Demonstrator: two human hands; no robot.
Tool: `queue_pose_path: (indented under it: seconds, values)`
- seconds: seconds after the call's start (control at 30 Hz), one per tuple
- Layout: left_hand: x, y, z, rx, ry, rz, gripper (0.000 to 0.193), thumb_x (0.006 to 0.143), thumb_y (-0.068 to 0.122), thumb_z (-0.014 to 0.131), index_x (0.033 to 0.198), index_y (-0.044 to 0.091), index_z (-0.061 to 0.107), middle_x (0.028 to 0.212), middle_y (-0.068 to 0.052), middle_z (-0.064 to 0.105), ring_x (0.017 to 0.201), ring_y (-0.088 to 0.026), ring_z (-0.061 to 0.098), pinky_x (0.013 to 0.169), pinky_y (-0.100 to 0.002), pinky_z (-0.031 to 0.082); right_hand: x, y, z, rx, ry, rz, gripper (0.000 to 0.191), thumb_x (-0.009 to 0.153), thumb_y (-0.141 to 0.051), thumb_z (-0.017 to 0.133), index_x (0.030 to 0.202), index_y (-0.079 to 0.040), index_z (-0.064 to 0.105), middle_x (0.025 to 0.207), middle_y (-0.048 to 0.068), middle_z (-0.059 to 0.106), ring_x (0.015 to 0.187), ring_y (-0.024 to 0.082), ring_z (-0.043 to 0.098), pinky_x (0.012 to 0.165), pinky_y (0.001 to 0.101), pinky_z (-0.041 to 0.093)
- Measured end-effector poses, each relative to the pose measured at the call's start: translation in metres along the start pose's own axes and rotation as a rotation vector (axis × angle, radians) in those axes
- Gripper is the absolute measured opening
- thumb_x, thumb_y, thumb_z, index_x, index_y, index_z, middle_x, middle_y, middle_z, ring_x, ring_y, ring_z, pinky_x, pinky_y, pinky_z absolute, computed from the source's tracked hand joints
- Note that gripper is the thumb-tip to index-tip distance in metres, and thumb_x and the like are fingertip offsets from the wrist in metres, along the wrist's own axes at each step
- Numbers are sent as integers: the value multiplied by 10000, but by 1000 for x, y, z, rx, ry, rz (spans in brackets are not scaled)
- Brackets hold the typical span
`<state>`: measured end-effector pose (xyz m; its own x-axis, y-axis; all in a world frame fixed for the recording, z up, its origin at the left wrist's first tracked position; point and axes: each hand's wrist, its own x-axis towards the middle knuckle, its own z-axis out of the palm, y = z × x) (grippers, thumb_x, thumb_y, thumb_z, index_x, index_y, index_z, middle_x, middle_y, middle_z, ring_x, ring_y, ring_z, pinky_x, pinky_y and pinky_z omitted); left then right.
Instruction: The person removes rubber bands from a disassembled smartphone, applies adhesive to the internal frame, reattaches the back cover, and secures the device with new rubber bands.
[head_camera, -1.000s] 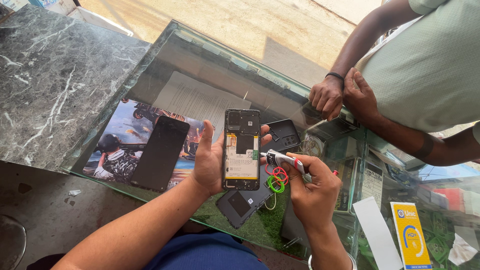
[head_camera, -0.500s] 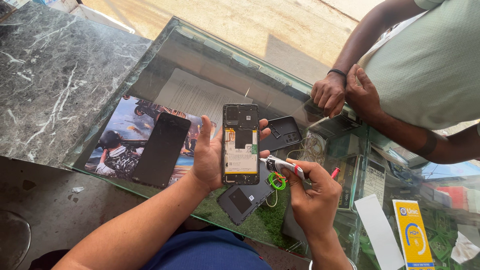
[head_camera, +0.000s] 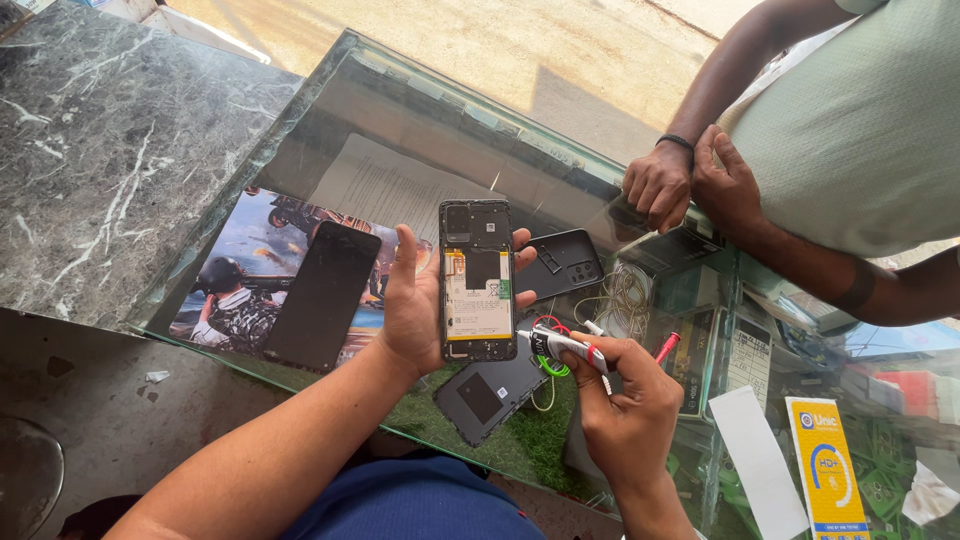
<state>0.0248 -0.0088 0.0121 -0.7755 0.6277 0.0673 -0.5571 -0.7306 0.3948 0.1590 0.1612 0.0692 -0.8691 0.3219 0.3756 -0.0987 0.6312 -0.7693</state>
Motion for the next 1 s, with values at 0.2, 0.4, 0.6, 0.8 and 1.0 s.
queue_pose_path:
  seconds: [0.2, 0.4, 0.6, 0.8, 1.0]
  values:
    - [1, -1, -2, -2, -8, 6, 1061, 860, 851, 377, 1564, 58, 345, 1584, -233, 432, 1475, -348, 435, 1132, -583, 463, -6, -2, -2, -11, -2, -5, 132, 878, 6, 775, 1006, 0, 743, 883, 75, 772, 789, 92, 704, 698, 229, 550]
    - [1, -1, -4, -33, -16, 18, 1060, 872, 844, 385, 1569, 47, 353, 1578, -227, 437, 1475, -340, 436, 1134, -585, 462, -11, -4, -4, -16, -14, 29, 132, 874, 11, 766, 1004, -9, 751, 883, 73, 770, 775, 90, 708, 668, 233, 562]
    - [2, -2, -5, -29, -14, 42, 1045, 880, 835, 394, 1568, 51, 353, 1572, -227, 445, 1468, -343, 447, 1136, -588, 461, -15, -6, -2, -4, -39, 34, 159, 863, 28, 762, 1017, -11, 757, 886, 77, 762, 780, 90, 700, 663, 231, 565]
    - [2, -4, -7, -34, -5, 52, 1022, 888, 826, 405, 1563, 60, 356, 1563, -221, 453, 1462, -342, 449, 1133, -583, 471, -16, -8, 6, 4, -59, 4, 144, 864, 26, 771, 999, -14, 744, 863, 59, 747, 749, 79, 672, 650, 230, 532]
    - [3, -7, -9, -31, 4, 57, 998, 903, 806, 417, 1560, 58, 357, 1545, -210, 472, 1459, -340, 453, 1124, -577, 479, -15, -9, 13, 6, -101, 6, 145, 864, 19, 774, 1003, -17, 752, 835, 48, 732, 715, 76, 655, 628, 224, 509]
